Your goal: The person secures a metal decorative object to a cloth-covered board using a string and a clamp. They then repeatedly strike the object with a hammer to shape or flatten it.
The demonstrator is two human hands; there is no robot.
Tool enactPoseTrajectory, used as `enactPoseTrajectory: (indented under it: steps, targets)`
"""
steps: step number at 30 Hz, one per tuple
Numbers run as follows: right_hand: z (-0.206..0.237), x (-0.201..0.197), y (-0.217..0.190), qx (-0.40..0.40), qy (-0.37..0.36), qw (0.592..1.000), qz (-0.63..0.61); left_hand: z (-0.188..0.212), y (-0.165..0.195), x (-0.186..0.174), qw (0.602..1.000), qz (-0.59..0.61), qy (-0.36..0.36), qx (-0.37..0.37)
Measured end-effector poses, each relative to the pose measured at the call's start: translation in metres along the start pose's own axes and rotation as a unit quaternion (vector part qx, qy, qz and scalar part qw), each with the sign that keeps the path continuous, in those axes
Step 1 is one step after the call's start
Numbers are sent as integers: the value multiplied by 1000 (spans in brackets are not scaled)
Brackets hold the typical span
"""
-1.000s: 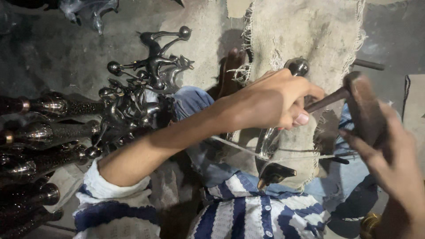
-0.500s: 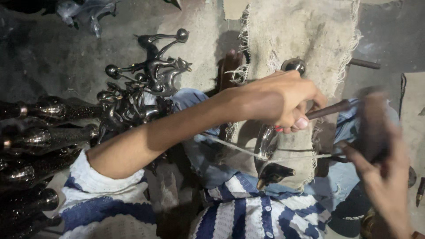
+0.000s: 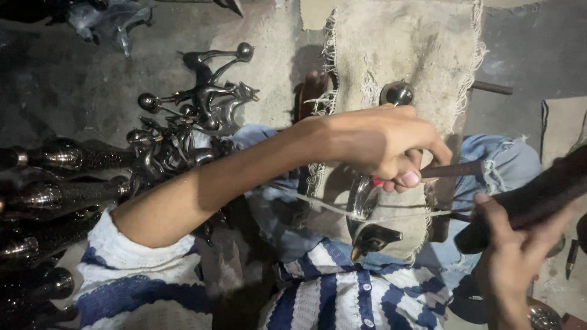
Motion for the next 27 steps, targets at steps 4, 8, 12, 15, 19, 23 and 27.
enactPoseTrajectory:
  steps: [4,8,12,15,19,23,27]
  targets:
    - [7,15,-5,-62,-130,975,167,2,5,0,994,-73,19,-74]
    - [-12,4,-7,-35,-75,985,153,20,-8,-34,978,111,174,38]
    - [-31,22,-17,-68,-102,983,139,36,-50,-29,932,304,162,110]
    - [-39,43,-21,-71,-128,972,182,41,-78,-13,896,396,189,69]
    - [-53,69,-25,-36,-158,975,153,47,-79,-7,877,422,205,102]
    - [-79,92,-34,-56,-228,936,263,44,-79,-8,876,430,193,102]
    - [-107,115,-61,-135,-265,919,259,39,-79,-8,874,438,184,101]
Point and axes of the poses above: each hand's wrist, its own z-axis away from the middle knuckle, its own x-axis out of the palm, y = z × x, the point moved 8 cm from there along -z, towards the middle knuckle, and after that the axes turned 5 degrees about y, right-handed, at the moved point
